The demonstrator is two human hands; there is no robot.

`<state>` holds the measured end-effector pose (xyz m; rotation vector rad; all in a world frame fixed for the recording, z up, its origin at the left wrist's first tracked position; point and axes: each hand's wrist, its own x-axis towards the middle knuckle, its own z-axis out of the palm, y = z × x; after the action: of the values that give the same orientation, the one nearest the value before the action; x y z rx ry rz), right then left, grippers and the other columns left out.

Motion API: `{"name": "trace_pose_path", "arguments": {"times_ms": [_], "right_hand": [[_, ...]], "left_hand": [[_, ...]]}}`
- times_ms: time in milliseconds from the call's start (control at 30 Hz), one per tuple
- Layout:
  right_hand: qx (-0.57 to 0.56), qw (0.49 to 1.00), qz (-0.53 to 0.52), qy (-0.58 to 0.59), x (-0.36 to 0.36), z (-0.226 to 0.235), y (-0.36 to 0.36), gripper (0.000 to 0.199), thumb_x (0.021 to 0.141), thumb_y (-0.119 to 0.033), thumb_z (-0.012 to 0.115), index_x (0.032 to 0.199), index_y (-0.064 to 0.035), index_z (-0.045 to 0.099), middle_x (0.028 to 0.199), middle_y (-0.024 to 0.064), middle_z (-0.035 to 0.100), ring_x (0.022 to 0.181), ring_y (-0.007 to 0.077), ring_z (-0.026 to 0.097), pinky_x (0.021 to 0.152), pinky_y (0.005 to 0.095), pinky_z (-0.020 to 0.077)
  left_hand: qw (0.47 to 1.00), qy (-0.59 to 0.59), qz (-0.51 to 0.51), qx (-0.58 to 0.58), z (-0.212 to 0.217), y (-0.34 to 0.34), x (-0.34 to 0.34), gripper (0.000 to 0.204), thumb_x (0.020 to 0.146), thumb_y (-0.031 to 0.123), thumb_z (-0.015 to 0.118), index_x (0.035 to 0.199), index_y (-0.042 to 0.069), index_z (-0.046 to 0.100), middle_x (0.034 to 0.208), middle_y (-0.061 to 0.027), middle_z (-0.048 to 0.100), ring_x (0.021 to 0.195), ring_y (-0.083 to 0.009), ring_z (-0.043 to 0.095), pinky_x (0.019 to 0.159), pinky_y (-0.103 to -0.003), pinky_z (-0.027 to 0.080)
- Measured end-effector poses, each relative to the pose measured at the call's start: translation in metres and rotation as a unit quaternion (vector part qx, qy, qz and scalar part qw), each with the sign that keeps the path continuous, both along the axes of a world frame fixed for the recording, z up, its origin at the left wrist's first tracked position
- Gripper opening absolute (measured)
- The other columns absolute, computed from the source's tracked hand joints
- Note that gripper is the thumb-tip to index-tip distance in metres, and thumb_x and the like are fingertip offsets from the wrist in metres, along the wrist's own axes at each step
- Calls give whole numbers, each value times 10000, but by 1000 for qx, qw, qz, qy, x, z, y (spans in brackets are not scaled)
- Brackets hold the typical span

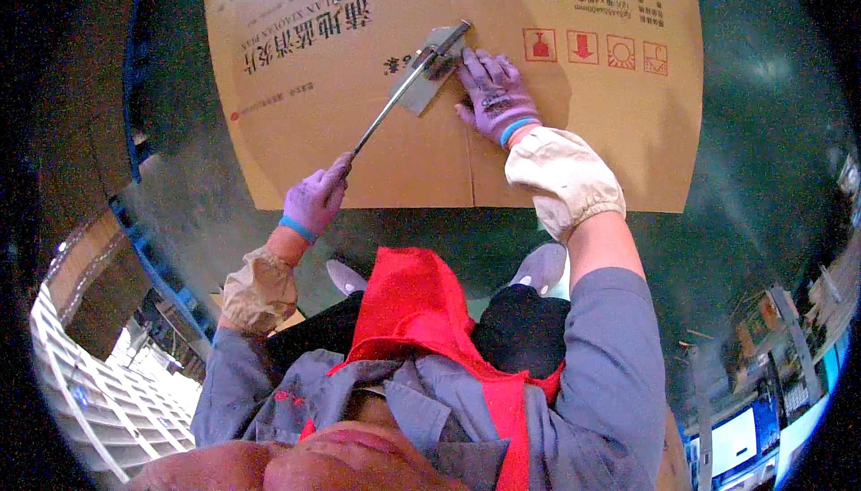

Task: The person uses a handheld box cutter to slice a large flat cardboard sheet on the floor. They make several cuts along pre-printed lines, then fold the cardboard along the scored lines to separate sections.

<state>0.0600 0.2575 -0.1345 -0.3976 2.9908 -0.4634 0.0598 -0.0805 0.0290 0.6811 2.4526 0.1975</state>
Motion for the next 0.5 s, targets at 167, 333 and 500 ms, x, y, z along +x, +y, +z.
{"name": "trace_pose_path", "arguments": {"times_ms": [167, 333, 500], "right_hand": [[13, 994, 9, -111, -7, 19, -2, 709, 831, -495, 583, 1395, -88, 446, 1506, 113, 325, 1403, 267, 263, 1153, 466, 192], [-10, 998, -2, -61, 10, -11, -2, 686, 829, -491, 595, 1366, -80, 480, 1481, 133, 351, 1397, 285, 264, 1151, 465, 194], [-26, 1000, 8, 13, -2, -2, 0, 681, 835, -472, 596, 1376, -80, 464, 1479, 128, 359, 1381, 293, 286, 1145, 466, 202]], "left_hand": [[999, 35, 3, 16, -56, -23, 31, 510, 886, 175, 582, 1385, 201, 476, 835, -114, 639, 739, -315, 642, 624, -438, 526], [997, 28, 40, 63, -67, -11, 38, 489, 882, 139, 603, 1360, 189, 514, 880, -117, 657, 790, -317, 647, 668, -428, 527], [993, 27, 79, 82, -16, -8, 18, 462, 885, 154, 602, 1343, 173, 536, 890, -112, 665, 820, -307, 654, 698, -407, 530]]}}
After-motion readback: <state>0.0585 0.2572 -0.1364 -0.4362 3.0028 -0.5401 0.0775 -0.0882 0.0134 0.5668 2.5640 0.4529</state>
